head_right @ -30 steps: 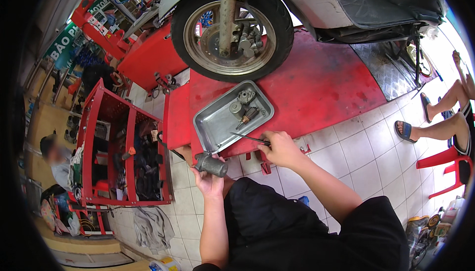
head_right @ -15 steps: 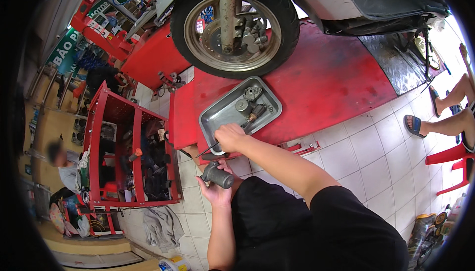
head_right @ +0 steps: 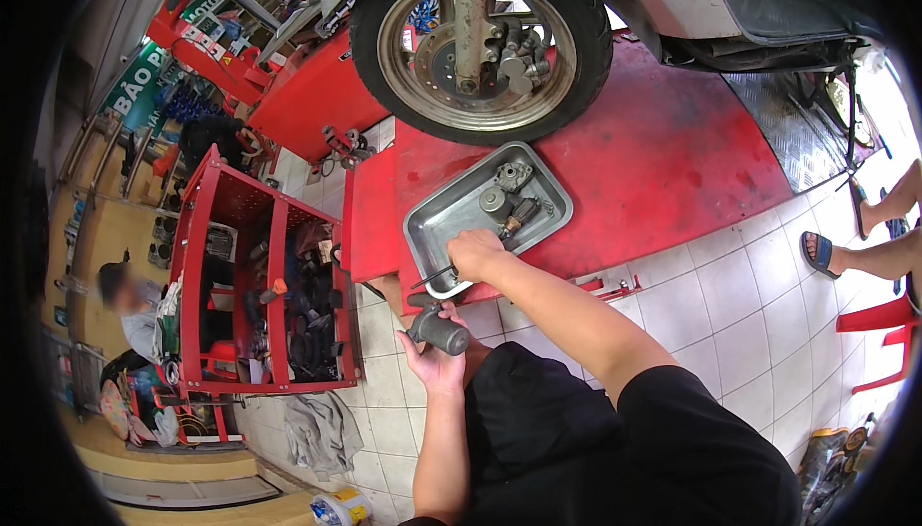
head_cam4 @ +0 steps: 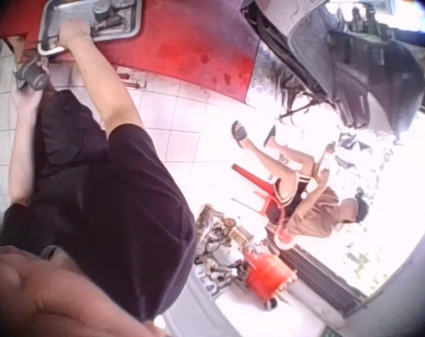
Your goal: The person sits on the floor of a workshop and uses a screwdriver to disassemble a cylindrical scooter part, likely a starter motor. They remove screws and internal components, placing them into a metal tray. The person continues to manipulate the part and its components with the tool.
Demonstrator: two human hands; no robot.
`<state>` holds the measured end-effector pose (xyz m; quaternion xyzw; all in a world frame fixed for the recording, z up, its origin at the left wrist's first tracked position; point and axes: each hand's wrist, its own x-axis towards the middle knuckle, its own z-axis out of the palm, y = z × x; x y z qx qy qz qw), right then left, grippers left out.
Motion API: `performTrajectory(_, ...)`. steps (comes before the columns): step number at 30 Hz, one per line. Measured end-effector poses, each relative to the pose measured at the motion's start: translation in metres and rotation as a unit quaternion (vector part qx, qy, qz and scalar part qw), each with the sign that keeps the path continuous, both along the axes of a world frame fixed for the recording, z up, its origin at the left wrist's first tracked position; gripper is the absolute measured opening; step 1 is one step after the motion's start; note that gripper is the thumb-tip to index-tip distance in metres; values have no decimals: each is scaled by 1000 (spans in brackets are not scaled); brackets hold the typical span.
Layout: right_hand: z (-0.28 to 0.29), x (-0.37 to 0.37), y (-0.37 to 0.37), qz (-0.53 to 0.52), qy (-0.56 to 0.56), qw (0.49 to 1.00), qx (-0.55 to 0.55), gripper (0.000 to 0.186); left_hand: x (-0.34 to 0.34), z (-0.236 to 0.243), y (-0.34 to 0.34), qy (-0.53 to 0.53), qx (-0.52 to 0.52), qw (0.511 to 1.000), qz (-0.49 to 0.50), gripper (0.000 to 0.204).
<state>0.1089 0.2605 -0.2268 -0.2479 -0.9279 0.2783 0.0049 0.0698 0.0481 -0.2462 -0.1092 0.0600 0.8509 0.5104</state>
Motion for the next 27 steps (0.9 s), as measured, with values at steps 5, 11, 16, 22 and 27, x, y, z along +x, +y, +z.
performTrajectory(5,-9,3,4,-9,17,1000,2,25,2,-4,14,20,-1,1000,-9,86)
performTrajectory(11,6,0,-2,-2,-32,999,5,21,13,-6,21,8,-5,1000,-21,79)
performTrajectory(16,5,12,-2,-12,-3,1000,-3,19,17,-1,18,30,15,999,-31,77)
performTrajectory(22,19,50,0,-132,172,975,-55,22,4,-3,33,40,41,998,-35,75)
performTrajectory(27,17,93,-11,-207,258,930,-162,31,-3,-4,58,93,61,992,-56,75)
